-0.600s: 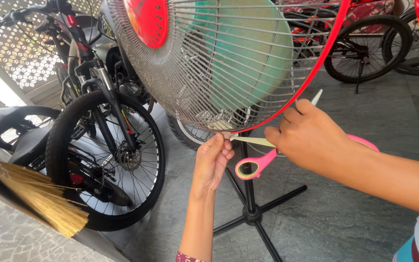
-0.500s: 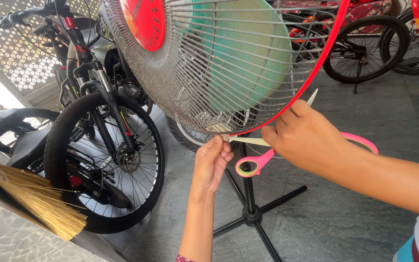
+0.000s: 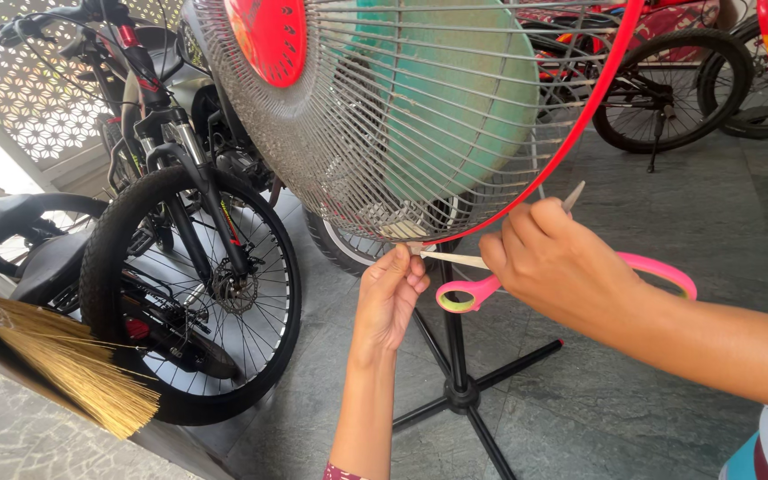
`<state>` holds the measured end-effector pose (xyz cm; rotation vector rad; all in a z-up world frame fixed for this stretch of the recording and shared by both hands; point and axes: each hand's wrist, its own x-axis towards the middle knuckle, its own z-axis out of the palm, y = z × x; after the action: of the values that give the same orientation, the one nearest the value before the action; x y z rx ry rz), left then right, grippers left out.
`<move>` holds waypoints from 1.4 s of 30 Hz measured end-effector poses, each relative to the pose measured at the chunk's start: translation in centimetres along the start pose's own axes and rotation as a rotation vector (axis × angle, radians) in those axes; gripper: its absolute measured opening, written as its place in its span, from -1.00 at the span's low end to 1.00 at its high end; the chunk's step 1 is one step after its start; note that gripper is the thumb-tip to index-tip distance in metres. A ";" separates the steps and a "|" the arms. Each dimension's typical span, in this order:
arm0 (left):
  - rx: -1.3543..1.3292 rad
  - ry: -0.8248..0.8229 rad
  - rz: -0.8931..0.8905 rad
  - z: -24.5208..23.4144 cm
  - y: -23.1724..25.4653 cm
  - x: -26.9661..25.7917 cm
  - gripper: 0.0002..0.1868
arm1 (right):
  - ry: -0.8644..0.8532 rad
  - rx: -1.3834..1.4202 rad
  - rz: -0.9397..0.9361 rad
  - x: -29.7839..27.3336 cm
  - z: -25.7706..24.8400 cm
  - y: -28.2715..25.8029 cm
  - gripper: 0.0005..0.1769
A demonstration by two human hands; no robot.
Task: The person uses pink-handled scissors to cut a white zip tie securing the front grill of a standing electric fan. The person repeatedly snips the zip tie until it is severed, then removes the cut piece from the fan grill.
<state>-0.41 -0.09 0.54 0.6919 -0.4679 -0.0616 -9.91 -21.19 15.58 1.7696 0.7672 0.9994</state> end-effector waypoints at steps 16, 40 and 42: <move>-0.005 -0.004 -0.022 -0.2 0.0 0.0 -0.77 | -0.029 0.064 0.028 0.1 0.3 0.1 -0.87; 0.054 0.038 0.036 -0.2 -0.2 0.0 -0.74 | -0.077 -0.095 -0.100 1.0 -0.3 1.1 -0.89; 0.060 0.046 0.039 -0.1 -0.3 -0.1 -0.74 | -0.066 -0.077 -0.104 1.1 -0.2 1.3 -0.86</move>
<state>-0.37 -0.21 0.24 0.7414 -0.4402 0.0053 -9.46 -20.63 17.15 1.6711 0.7609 0.8858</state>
